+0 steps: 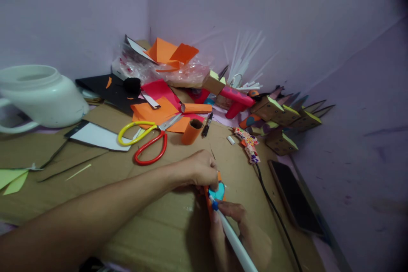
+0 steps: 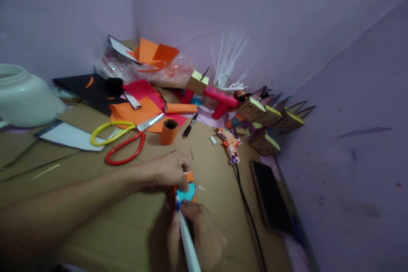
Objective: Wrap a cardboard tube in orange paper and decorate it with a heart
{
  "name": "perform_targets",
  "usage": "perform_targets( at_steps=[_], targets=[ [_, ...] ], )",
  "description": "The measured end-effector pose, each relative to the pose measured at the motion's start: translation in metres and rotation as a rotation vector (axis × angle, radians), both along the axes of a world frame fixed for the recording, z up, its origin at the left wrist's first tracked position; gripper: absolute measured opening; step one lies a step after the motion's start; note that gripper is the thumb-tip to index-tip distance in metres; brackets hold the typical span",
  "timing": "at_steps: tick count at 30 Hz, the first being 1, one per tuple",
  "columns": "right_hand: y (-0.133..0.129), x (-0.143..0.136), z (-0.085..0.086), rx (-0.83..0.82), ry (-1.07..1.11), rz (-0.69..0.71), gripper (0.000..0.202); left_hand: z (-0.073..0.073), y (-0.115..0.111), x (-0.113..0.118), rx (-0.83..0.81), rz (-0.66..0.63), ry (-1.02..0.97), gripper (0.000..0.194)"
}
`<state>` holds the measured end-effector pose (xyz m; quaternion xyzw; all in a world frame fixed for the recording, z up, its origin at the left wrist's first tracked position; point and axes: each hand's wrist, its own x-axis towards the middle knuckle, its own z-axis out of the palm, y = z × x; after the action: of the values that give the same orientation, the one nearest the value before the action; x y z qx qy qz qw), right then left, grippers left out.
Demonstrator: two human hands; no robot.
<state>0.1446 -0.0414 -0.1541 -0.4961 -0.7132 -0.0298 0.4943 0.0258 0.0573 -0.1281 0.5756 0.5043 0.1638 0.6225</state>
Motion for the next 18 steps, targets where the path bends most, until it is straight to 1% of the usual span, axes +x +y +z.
perform_targets(
  at_steps=[7,12,15,18],
  targets=[
    [-0.0048,-0.0002,0.0007,-0.015,0.060,0.009,0.002,-0.0001,0.0001,-0.0003,0.012,0.013,0.004,0.011],
    [-0.0057,0.0008,0.0036,-0.015,-0.023,0.003,0.004,-0.0022,-0.0002,0.0006,0.007,0.016,-0.006,0.012],
    [-0.0046,0.0017,0.0036,0.006,-0.074,-0.019,0.003,-0.0015,-0.0005,0.0008,-0.001,0.023,-0.007,0.012],
    [-0.0036,0.0024,0.0024,0.004,-0.094,-0.013,0.004,0.0002,-0.0007,0.0000,-0.003,0.025,-0.010,0.012]
  ],
)
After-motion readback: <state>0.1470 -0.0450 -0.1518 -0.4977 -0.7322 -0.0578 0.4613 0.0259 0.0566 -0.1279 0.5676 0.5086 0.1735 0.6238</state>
